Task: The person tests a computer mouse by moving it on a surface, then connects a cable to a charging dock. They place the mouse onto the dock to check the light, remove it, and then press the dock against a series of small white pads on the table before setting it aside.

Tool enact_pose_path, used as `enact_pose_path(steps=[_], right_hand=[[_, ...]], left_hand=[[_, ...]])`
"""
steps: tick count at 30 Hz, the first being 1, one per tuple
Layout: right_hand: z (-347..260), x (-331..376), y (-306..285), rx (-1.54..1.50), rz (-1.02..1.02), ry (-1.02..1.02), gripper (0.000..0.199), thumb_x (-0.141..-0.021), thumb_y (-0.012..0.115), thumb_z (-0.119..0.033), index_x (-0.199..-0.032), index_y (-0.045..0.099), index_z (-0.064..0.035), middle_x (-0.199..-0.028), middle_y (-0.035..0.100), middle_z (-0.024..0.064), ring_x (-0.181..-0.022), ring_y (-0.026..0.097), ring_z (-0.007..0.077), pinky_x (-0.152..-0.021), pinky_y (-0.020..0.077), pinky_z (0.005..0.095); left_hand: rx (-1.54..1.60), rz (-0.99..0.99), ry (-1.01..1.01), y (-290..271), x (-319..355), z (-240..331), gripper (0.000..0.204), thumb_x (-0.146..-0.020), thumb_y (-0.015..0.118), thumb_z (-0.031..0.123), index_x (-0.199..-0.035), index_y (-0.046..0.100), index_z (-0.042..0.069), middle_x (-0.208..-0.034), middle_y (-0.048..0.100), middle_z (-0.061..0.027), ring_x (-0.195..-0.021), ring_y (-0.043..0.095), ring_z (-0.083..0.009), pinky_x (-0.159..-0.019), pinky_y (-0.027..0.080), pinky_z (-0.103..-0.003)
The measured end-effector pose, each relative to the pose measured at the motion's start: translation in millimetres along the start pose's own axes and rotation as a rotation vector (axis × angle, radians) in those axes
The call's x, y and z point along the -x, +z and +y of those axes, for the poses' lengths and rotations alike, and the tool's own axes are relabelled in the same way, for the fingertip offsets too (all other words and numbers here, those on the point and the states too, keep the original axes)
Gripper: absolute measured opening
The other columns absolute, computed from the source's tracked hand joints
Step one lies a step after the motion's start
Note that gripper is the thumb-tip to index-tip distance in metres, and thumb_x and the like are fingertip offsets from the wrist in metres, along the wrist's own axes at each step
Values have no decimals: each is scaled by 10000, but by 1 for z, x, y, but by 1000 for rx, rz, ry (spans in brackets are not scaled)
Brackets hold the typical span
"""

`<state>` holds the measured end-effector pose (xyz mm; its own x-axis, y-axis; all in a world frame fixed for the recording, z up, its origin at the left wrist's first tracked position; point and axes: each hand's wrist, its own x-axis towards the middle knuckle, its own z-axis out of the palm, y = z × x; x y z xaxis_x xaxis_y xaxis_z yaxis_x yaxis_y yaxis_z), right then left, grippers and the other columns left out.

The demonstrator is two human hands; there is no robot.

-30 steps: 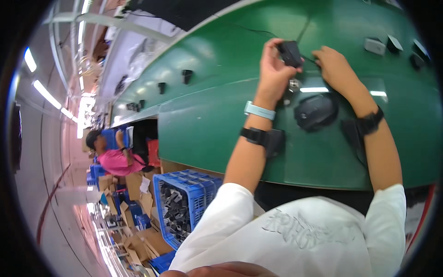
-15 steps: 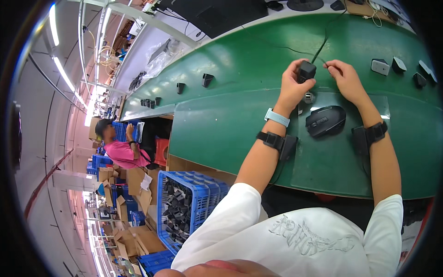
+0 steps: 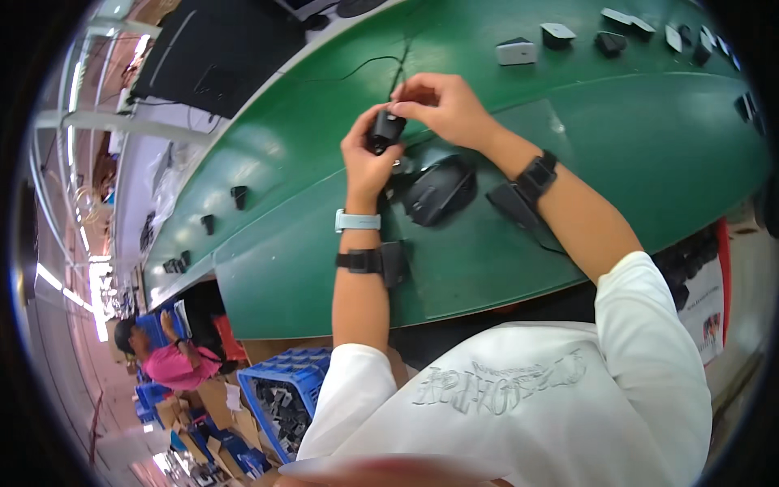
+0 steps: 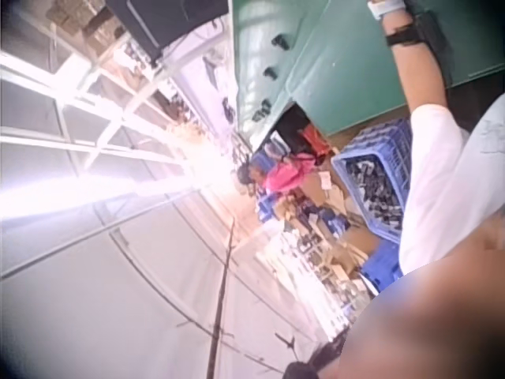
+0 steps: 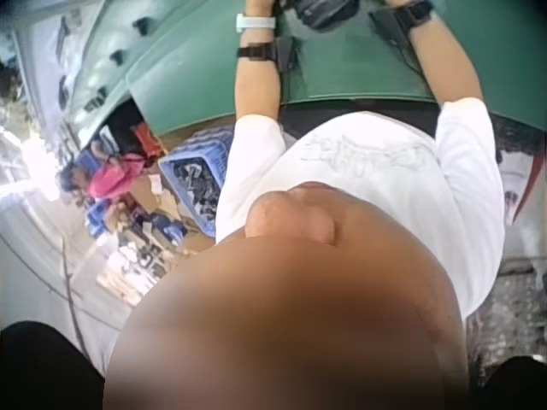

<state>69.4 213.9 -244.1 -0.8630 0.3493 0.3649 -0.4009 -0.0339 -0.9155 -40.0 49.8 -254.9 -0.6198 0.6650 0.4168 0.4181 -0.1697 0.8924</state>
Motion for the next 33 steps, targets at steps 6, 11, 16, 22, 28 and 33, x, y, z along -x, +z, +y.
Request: enact_pose_path(steps=[6, 11, 16, 22, 28, 33], right_hand=[[-5, -2, 2, 72, 57, 55, 170, -928, 761, -64, -1065, 684, 1, -1004, 744, 53, -972, 702, 119, -892, 567, 282], [-4, 1, 2, 246, 58, 10, 173, -911, 774, -79, -1038, 684, -2, -968, 734, 38, -951, 693, 108, -881, 563, 280], [0, 2, 1, 325, 15, -32, 157, -904, 768, -89, -997, 666, -13, -941, 708, 34, -904, 674, 101, -845, 548, 272], [2, -2, 6, 324, 72, 102, 284, -905, 744, -41, -1147, 597, -33, -965, 677, 16, -923, 639, 80, -858, 506, 246], [-47, 0, -11, 532, -428, 31, 764, -720, 923, -267, -1346, 538, -59, -1256, 590, 64, -1180, 546, 165, -1002, 456, 353], [-58, 13, 0, 696, -940, 173, 939, -487, 925, -232, -1347, 566, -110, -1272, 556, 86, -1234, 498, 290, -1091, 394, 418]], left_hand=[[18, -24, -9, -1, 0, 0, 558, -684, 668, -52, -1238, 664, 22, -1084, 693, -51, -933, 636, -145, -870, 517, -281], [-107, 11, 50, 1, 1, 1, 535, -683, 664, -33, -1215, 670, 20, -1028, 700, -70, -909, 641, -151, -849, 521, -283], [-217, 25, 179, 3, 2, 0, 506, -670, 650, 5, -1176, 677, 9, -1043, 727, -147, -962, 695, -244, -885, 546, -354], [-100, 28, 89, 4, 2, 4, 487, -648, 647, -20, -1135, 660, -5, -995, 708, -163, -925, 695, -244, -874, 544, -347], [302, 253, -231, -4, -3, 1, 626, -790, 837, 4, -1247, 413, 76, -1015, 714, -128, -797, 723, -194, -579, 562, -261], [763, 309, -251, -22, -9, -8, 417, -991, 668, 183, -1313, 415, 105, -1170, 659, -194, -929, 718, -290, -661, 584, -374]])
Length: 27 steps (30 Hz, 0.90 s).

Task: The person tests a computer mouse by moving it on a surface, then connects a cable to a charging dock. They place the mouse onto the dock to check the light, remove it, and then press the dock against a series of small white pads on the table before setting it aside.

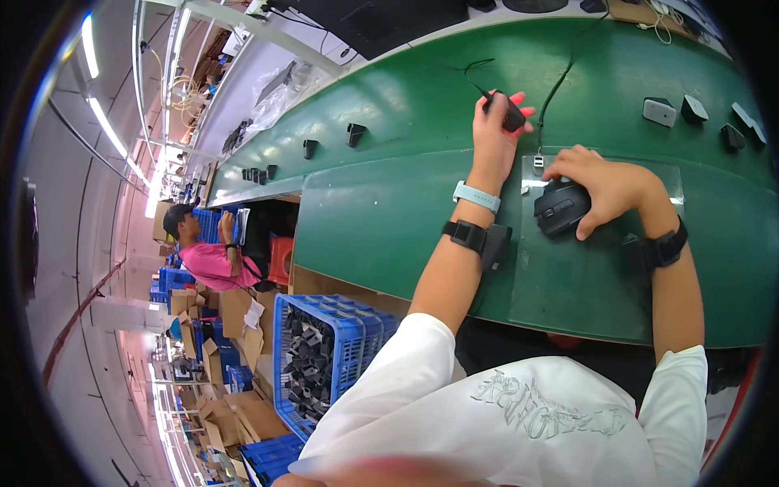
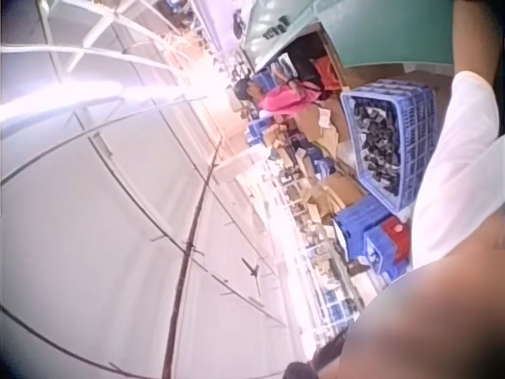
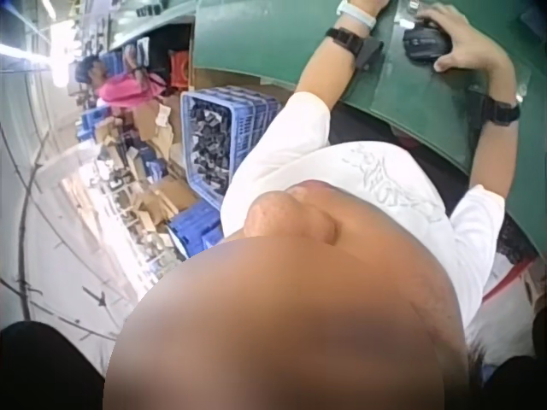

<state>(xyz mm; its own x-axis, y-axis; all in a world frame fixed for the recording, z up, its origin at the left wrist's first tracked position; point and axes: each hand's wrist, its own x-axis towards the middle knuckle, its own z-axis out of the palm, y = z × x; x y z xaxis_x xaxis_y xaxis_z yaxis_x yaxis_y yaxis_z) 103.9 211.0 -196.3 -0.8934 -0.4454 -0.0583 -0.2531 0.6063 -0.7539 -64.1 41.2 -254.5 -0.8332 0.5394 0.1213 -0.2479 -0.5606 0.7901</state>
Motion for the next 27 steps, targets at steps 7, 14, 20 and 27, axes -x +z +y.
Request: enact_pose_path(steps=[7, 14, 20, 27], right_hand=[[30, 0, 1, -294, 12, -71, 757, -592, 790, -213, -1305, 605, -38, -1218, 632, 104, -1149, 587, 266, -1063, 431, 360], [56, -2, 1, -1201, 609, -258, 549, -921, 600, -226, -1410, 510, 5, -1241, 656, 80, -1123, 640, 181, -1001, 497, 367], [57, -16, 6, -1131, 783, -255, 533, -944, 627, -124, -1441, 486, 4, -1269, 643, 70, -1153, 625, 173, -1017, 495, 372], [49, -21, 10, -874, 892, -139, 649, -889, 748, -100, -1465, 467, 4, -1334, 590, 96, -1249, 575, 188, -1071, 474, 356]], left_hand=[[309, -305, -108, 1, 3, -1, 360, -1055, 513, 227, -1384, 462, 91, -1371, 550, -263, -1264, 569, -455, -1080, 498, -598], [242, -356, -171, 7, 13, 6, 437, -1054, 512, 163, -1425, 431, -54, -1405, 531, -305, -1277, 566, -493, -1066, 505, -616], [-39, -312, -108, 11, 13, 0, 533, -966, 657, 29, -1451, 450, -52, -1276, 630, -214, -1152, 657, -323, -1021, 546, -460], [-286, -256, -46, 19, 18, -3, 605, -810, 779, -117, -1346, 510, -37, -1092, 697, -119, -922, 701, -177, -814, 603, -310]])
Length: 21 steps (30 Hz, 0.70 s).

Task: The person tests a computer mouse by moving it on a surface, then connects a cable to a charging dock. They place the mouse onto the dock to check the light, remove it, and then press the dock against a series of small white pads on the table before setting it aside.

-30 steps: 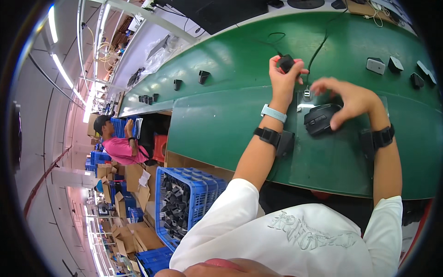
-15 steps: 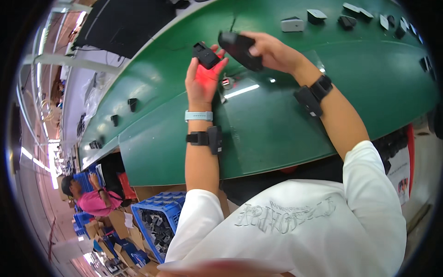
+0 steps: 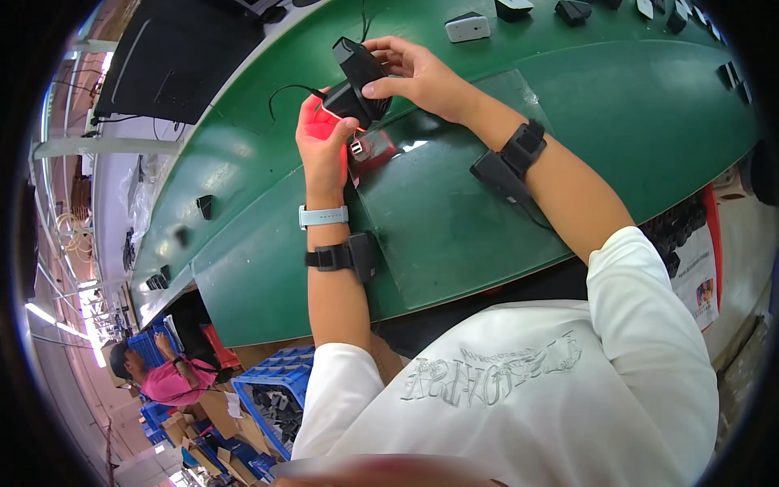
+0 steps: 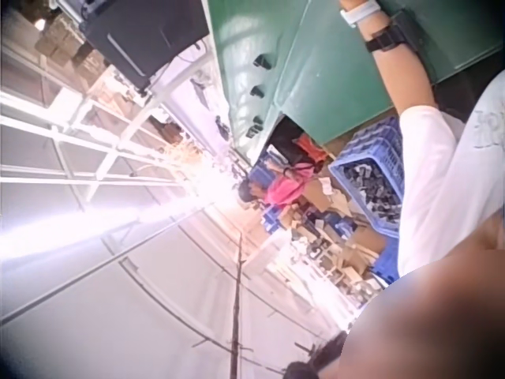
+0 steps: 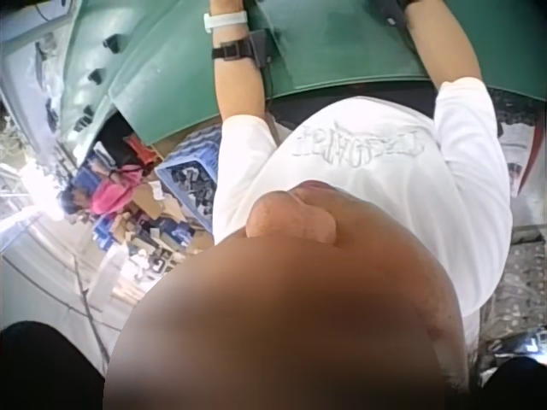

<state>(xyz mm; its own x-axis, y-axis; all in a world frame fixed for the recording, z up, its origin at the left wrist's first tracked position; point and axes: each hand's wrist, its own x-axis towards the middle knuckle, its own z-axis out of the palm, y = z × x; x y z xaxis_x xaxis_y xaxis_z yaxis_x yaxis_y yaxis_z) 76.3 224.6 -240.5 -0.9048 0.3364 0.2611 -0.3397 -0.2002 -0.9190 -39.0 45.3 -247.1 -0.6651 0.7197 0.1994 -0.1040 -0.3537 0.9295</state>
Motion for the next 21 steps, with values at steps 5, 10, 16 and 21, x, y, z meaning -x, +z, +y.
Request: enact_pose_path(steps=[5, 10, 16, 21], right_hand=[[-5, 6, 12, 347, 8, -180, 654, -838, 813, -81, -1414, 516, 4, -1318, 600, 100, -1235, 578, 191, -1091, 464, 363], [-9, 15, 25, 779, 42, -516, 717, -733, 890, -216, -1365, 596, -48, -1298, 620, 112, -1190, 607, 280, -1055, 479, 391], [-12, 14, 27, 826, 41, -667, 731, -703, 902, -229, -1353, 611, -66, -1291, 616, 122, -1175, 602, 311, -1019, 501, 409], [-11, 15, 30, 819, 27, -714, 752, -674, 913, -210, -1352, 615, -81, -1273, 612, 125, -1153, 603, 321, -993, 511, 418]], left_hand=[[-15, -50, -37, -2, 0, 2, 571, -767, 773, -153, -1268, 526, -31, -1076, 702, -115, -889, 706, -180, -790, 608, -311], [-96, -68, -84, -11, 1, 1, 499, -729, 718, -184, -1185, 584, -34, -1048, 712, -111, -892, 712, -189, -735, 609, -310], [-168, -81, -136, -16, 3, -2, 414, -741, 713, -140, -1128, 622, -25, -1057, 714, -87, -901, 698, -167, -774, 588, -310], [-150, 15, -30, -10, 7, -3, 379, -748, 694, -107, -1114, 639, -26, -1055, 709, -63, -926, 682, -147, -805, 564, -305]])
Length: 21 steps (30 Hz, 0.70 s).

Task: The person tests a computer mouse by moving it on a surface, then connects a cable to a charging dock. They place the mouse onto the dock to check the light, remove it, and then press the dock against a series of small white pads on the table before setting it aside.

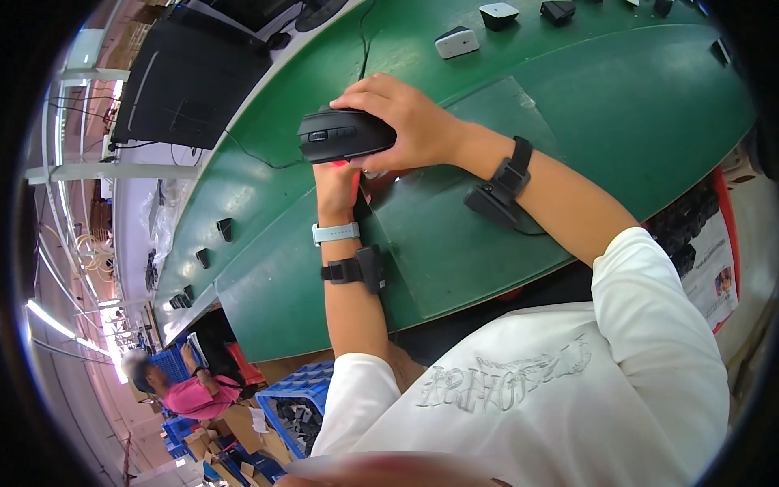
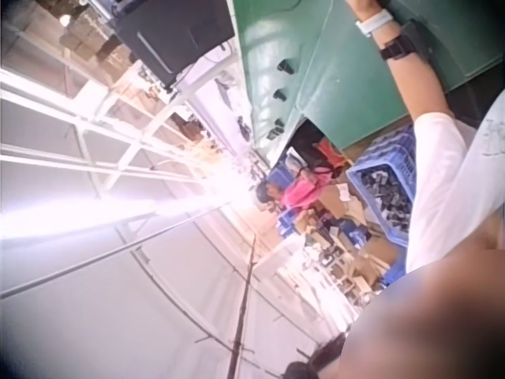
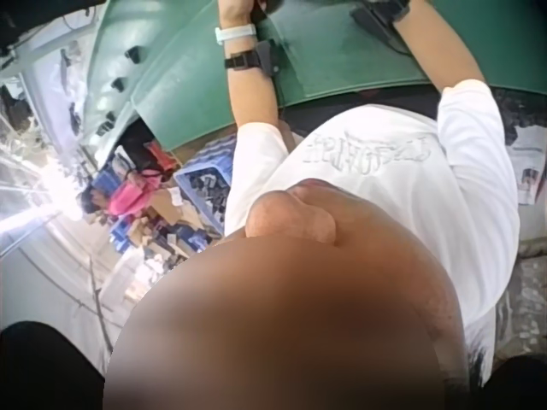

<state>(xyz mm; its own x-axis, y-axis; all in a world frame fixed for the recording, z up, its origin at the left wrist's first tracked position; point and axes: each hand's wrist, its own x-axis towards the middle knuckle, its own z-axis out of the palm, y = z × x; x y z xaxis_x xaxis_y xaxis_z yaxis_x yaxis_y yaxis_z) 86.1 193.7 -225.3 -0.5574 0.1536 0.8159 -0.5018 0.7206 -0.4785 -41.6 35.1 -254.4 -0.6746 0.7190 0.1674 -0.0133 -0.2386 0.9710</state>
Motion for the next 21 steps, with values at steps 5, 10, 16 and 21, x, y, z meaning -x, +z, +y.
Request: enact_pose_path(steps=[5, 10, 16, 21], right_hand=[[-2, 0, 0, 4, 0, -2, 762, -666, 918, -212, -1350, 611, -76, -1272, 611, 128, -1143, 605, 324, -984, 513, 420], [0, -3, -1, -16, 15, -6, 754, -678, 913, -220, -1350, 608, -63, -1284, 616, 135, -1155, 604, 325, -987, 513, 418], [8, 8, -2, -49, -4, 111, 745, -695, 903, -248, -1343, 598, -45, -1276, 624, 142, -1190, 604, 304, -1002, 503, 399], [4, -3, -19, -505, -268, 522, 696, -664, 804, -148, -1310, 579, -23, -1234, 604, 74, -1195, 577, 203, -1079, 433, 347]], left_hand=[[21, -2, 4, 1, 0, -2, 410, -736, 674, -104, -1137, 638, -26, -1051, 702, -52, -919, 673, -144, -823, 555, -301], [-21, -11, -1, -1, -2, -1, 444, -727, 685, -104, -1161, 624, -29, -1061, 699, -69, -921, 674, -147, -822, 560, -309], [60, -64, -22, 4, -2, 3, 577, -744, 757, -83, -1283, 555, -39, -1120, 677, -105, -1001, 683, -211, -902, 559, -345], [449, -40, 30, 3, -7, 7, 477, -957, 673, 78, -1402, 524, -5, -1233, 638, -94, -1106, 629, -196, -959, 519, -352]])
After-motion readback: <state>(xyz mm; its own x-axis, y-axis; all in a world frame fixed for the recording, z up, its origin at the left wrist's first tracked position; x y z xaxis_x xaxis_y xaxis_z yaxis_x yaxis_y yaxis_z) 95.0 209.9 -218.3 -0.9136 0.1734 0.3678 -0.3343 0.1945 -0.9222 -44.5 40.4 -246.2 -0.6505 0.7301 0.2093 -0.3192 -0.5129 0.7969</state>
